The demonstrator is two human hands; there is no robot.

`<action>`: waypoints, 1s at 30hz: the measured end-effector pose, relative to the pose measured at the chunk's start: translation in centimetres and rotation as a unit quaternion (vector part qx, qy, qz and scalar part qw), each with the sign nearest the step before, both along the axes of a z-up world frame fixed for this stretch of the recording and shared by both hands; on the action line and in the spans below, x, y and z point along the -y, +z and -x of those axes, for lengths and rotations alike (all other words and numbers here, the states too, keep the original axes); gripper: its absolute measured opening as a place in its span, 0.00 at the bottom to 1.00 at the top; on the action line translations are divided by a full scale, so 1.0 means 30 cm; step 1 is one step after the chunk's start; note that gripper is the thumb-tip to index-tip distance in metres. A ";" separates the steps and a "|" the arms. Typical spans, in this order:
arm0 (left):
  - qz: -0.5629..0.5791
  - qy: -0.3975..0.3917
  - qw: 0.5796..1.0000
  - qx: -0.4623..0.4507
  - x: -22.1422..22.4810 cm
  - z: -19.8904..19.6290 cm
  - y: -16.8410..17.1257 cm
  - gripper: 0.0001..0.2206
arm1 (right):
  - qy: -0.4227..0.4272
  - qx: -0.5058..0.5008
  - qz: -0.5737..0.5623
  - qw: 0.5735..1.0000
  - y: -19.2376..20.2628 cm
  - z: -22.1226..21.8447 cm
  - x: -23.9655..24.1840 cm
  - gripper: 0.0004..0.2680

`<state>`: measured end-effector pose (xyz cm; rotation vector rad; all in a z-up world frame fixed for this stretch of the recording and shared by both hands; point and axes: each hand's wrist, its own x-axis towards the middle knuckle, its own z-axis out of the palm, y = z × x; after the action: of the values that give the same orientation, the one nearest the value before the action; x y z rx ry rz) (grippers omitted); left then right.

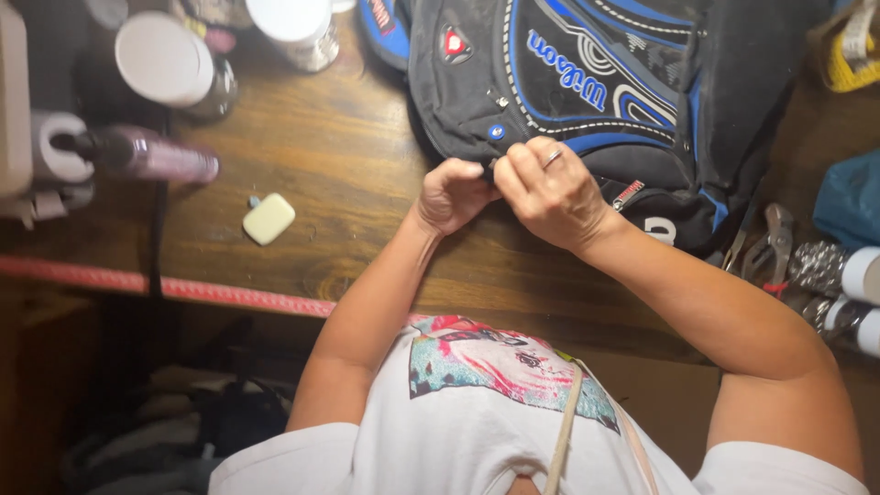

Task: Hand-sewing a repair or modification on a Wilson sports bag at a workbench.

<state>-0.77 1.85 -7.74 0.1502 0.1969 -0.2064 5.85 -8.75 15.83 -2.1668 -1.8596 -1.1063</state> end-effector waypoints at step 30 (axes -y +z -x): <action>-0.148 -0.072 0.983 -0.079 -0.120 -0.058 0.446 0.16 | -0.029 -0.421 -0.237 0.875 0.095 0.493 -0.556 0.07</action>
<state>0.96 5.46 5.65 0.4462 0.3751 -0.3326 -8.94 7.93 18.67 -1.9279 -1.0097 -0.4035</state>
